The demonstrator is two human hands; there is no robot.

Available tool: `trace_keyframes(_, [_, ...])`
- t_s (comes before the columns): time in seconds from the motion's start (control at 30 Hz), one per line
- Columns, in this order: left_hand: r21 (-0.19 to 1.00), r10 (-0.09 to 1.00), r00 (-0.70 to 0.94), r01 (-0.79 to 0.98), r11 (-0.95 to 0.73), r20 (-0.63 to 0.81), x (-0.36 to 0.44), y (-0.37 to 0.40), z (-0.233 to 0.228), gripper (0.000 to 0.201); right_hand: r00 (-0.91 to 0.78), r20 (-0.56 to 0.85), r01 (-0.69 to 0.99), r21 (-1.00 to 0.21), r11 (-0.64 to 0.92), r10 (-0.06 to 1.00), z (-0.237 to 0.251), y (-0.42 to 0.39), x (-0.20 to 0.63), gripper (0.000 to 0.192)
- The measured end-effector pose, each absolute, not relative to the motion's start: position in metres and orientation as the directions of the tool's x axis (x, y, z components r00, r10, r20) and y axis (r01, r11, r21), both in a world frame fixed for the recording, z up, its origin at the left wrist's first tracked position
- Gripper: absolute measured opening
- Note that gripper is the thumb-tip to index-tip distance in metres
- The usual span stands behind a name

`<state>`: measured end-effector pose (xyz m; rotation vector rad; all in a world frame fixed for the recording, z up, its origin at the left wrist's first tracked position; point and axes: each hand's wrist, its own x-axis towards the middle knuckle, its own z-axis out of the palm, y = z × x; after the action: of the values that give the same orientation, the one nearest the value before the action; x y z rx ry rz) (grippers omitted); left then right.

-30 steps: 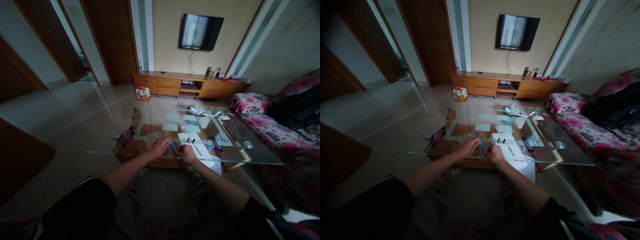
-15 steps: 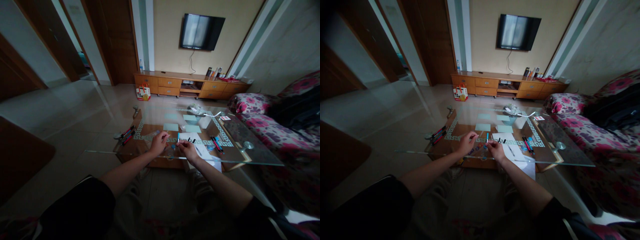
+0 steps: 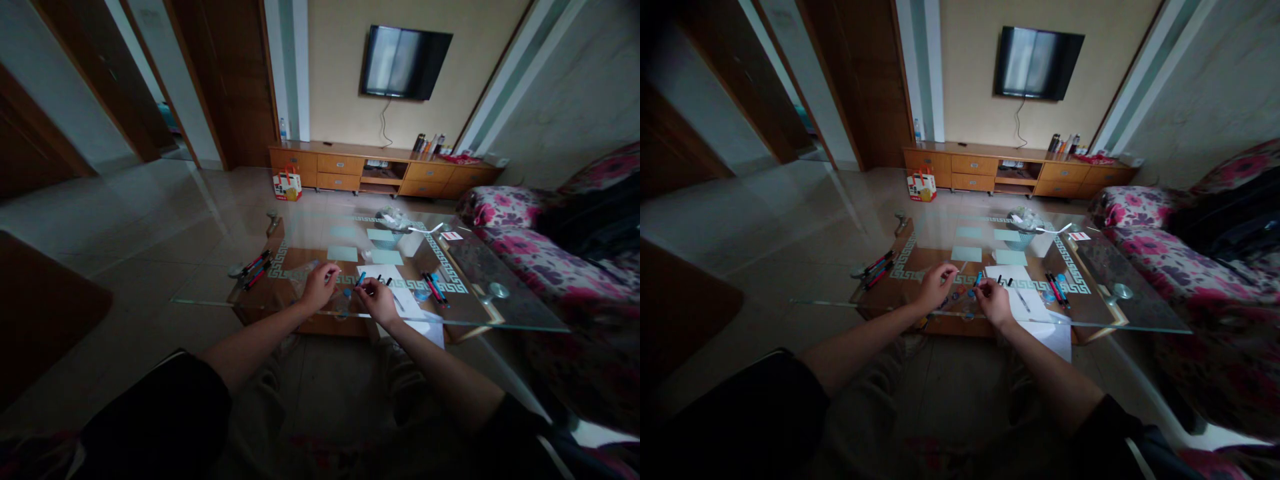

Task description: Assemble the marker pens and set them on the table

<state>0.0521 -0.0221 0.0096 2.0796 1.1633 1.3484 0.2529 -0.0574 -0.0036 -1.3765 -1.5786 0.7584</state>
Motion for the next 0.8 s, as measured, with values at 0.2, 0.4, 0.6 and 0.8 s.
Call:
trace_keyframes(0.2, [0.711,0.812,0.18,0.403,-0.576,0.555,0.054,-0.022,0.008,0.012,-0.019,0.215,0.519,-0.833,0.194,0.976,-0.004,-0.058,0.255,0.025])
trace_keyframes(0.4, [0.735,0.827,0.195,0.384,-0.559,0.527,0.057,-0.026,0.013,0.015,-0.109,0.142,0.504,-0.845,0.178,0.984,-0.015,-0.058,0.254,0.02])
trace_keyframes(0.6, [0.718,0.816,0.19,0.395,-0.573,0.546,0.058,-0.029,0.015,0.017,-0.189,0.157,0.556,-0.796,0.238,0.969,-0.019,-0.061,0.253,0.02])
trace_keyframes(0.8, [0.728,0.819,0.199,0.38,-0.571,0.538,0.059,-0.031,0.016,0.018,-0.208,0.171,0.549,-0.795,0.259,0.963,-0.024,-0.059,0.253,0.02])
